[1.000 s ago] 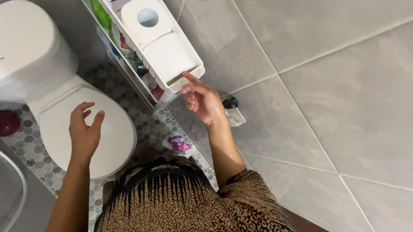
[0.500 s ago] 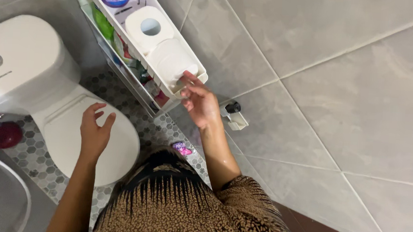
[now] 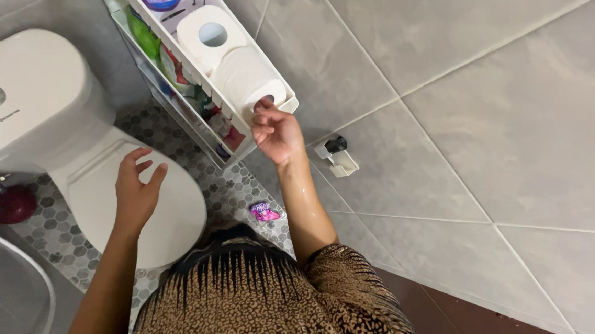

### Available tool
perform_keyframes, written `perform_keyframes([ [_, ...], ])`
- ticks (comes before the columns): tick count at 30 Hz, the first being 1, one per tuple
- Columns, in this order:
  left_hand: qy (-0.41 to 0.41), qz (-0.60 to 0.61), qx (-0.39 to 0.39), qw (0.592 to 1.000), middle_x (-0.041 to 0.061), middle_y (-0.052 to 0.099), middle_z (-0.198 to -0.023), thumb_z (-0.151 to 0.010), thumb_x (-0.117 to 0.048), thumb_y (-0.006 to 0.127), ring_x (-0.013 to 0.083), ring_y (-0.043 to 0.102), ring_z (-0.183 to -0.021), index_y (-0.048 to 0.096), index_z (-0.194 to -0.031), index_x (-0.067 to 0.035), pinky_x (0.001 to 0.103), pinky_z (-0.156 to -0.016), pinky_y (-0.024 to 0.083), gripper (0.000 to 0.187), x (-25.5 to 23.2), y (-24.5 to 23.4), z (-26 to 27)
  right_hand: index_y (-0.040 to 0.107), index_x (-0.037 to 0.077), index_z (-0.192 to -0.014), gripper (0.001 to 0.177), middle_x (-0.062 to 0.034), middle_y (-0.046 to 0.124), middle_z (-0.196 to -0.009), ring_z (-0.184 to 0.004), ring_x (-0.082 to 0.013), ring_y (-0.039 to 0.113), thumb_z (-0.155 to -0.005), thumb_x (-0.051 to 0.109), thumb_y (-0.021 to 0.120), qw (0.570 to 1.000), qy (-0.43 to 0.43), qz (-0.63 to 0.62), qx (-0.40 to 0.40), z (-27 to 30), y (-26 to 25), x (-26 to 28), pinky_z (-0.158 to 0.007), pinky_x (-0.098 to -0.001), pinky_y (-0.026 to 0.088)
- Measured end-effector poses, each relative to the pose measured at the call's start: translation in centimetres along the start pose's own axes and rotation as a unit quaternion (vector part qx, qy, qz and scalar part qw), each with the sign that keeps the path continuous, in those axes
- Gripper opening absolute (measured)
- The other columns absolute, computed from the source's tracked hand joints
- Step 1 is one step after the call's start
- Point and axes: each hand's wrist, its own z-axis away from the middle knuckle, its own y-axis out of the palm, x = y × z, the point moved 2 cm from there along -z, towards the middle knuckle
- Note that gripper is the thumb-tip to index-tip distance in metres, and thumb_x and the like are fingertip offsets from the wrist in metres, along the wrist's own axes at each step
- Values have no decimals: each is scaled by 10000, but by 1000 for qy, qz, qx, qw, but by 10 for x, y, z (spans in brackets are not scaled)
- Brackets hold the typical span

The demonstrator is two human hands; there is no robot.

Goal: The person wipes the exterior surfaces of a toilet, including the tank, lid, and seat, with a cloth and toilet paper.

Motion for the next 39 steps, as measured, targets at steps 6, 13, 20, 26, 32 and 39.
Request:
perform_keyframes([
  [6, 18, -13, 13, 1000, 154, 529, -1446, -961, -165, 730, 290, 614, -1266, 518, -1386, -48, 335, -776, 549, 489, -18, -14, 2, 433, 187, -1212, 516, -51, 487, -1057, -637, -106, 485, -846, -150, 571, 995, 16, 76, 64, 7, 14, 5, -479, -221, 333],
  [13, 320, -119, 47, 939, 59, 701, -1281, -1059, -177, 715, 229, 648, -1224, 673, -1171, -85, 423, -1016, 526, 151, -137, -28, -42, 10, 318, -1632, 1173, -126, 130, -1688, -611, -105, 507, -734, -215, 544, 910, -128, 389, 64, 76, 62, -25, -469, -231, 388],
  [20, 573, -289, 76, 763, -130, 670, -1448, -949, -292, 764, 219, 504, -1387, 744, -1323, -308, 477, -1180, 236, 374, -245, 20, -51, 11, 250, -1684, 1194, -126, 183, -1716, -745, -101, 528, -761, -259, 572, 846, -181, 493, 97, 110, 56, -31, -617, -243, 507],
  [26, 634, -262, 34, 727, -160, 717, -1362, -985, -334, 785, 164, 537, -1319, 808, -1209, -296, 477, -1142, 224, 228, -249, 25, -34, 9, 235, -1685, 1202, -82, 120, -1742, -728, -105, 504, -736, -248, 567, 853, -187, 474, 107, 131, 64, -31, -812, -316, 588],
  [32, 634, -250, 29, 731, -163, 773, -1206, -1006, -214, 776, 117, 631, -1242, 771, -963, -237, 429, -1113, 288, 50, -225, 13, -29, 18, 297, -1666, 1238, -113, 168, -1713, -667, -154, 569, -674, -237, 532, 894, -189, 385, 128, 131, 77, -26, -499, -266, 456],
  [39, 546, -422, 68, 720, -108, 770, -1089, -947, -116, 711, 95, 656, -1164, 781, -1189, -309, 351, -1035, 412, 317, -157, 10, -72, 406, 91, -1522, 602, -97, 590, -1391, -594, -111, 469, -975, 260, 594, 943, -59, 100, 311, 92, 66, 27, -522, -280, 355],
])
